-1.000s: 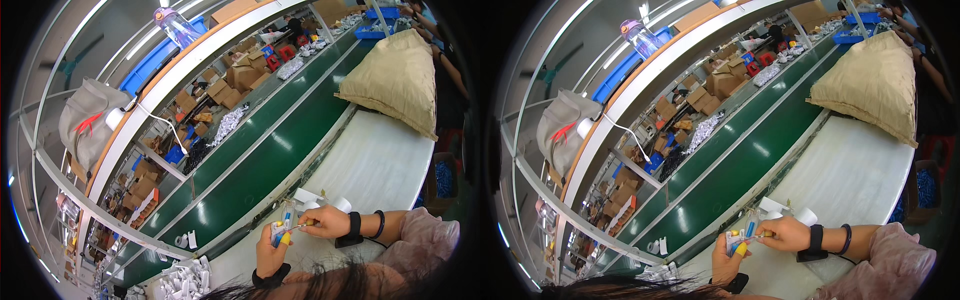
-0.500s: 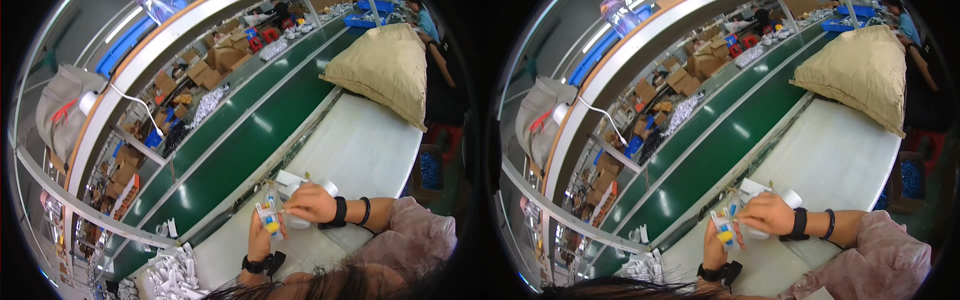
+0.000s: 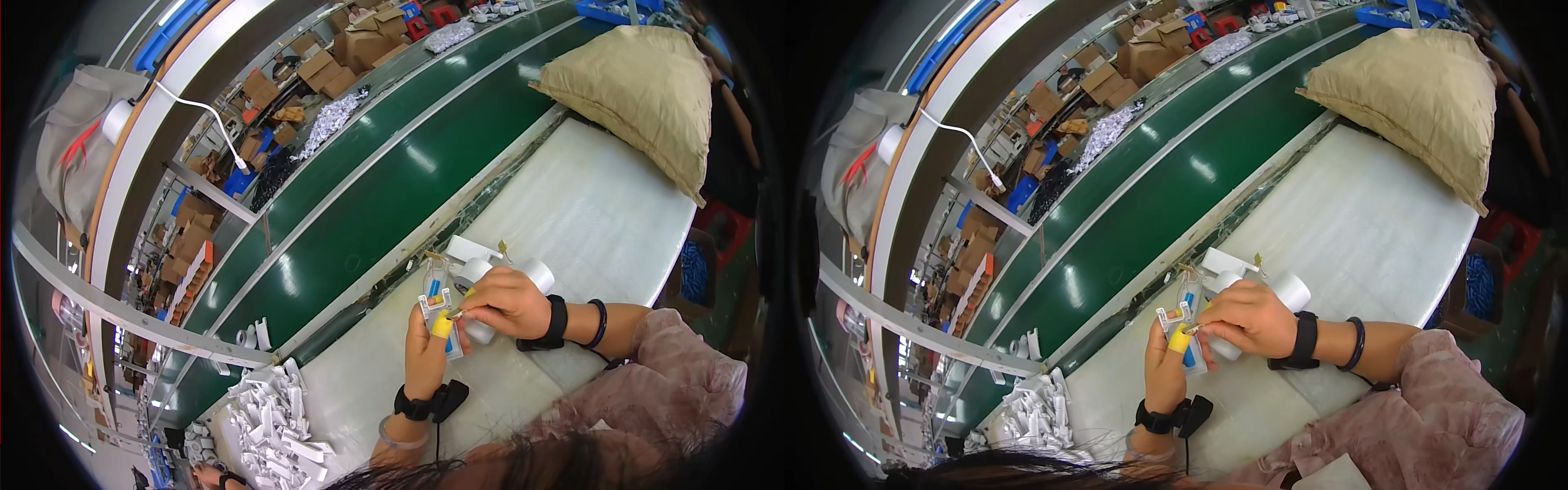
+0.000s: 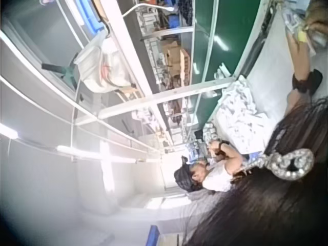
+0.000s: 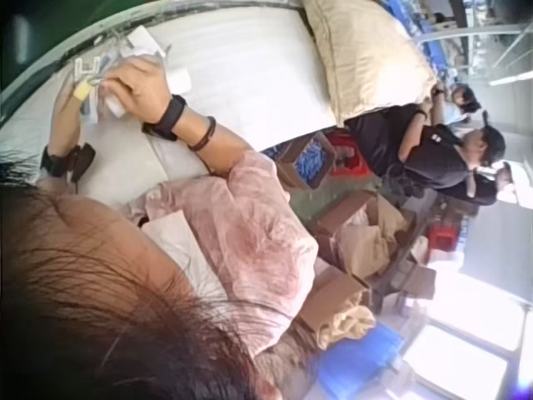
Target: The person assembles handheld fans by fitting a motor and battery into a holder, pressing on a fan housing, and securing the components with a screwdriver. They then place the completed fan on the conveyor belt and repeat the process.
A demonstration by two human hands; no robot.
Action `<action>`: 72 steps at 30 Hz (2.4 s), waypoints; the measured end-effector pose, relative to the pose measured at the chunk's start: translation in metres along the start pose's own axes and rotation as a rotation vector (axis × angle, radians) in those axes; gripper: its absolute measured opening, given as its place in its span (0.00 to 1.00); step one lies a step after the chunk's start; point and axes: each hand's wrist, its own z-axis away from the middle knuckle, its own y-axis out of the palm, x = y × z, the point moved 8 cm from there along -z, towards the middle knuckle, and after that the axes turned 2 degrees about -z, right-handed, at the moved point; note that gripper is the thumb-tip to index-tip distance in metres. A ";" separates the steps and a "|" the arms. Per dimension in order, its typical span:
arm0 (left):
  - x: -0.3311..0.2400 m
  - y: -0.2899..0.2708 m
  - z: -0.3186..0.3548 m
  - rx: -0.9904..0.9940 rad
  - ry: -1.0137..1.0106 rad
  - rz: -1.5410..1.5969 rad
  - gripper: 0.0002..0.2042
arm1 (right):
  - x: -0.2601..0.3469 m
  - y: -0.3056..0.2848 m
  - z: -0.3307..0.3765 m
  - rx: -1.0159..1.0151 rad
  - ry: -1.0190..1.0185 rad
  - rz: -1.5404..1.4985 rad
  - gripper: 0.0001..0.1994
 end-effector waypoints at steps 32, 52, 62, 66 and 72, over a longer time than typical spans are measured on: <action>-0.024 0.020 0.015 0.046 0.241 -0.264 0.11 | 0.018 -0.008 0.001 -0.061 -0.200 0.111 0.12; -0.020 0.020 0.016 0.030 0.317 -0.343 0.15 | 0.012 -0.008 -0.005 0.050 -0.149 0.016 0.09; -0.018 0.019 0.015 0.019 0.311 -0.427 0.14 | 0.011 -0.005 -0.005 0.098 -0.122 0.021 0.09; -0.019 0.019 0.014 -0.007 0.300 -0.385 0.12 | 0.009 -0.004 -0.004 0.072 -0.089 0.026 0.08; -0.027 0.019 0.011 -0.017 0.310 -0.446 0.10 | 0.011 -0.001 -0.001 0.039 -0.065 0.060 0.08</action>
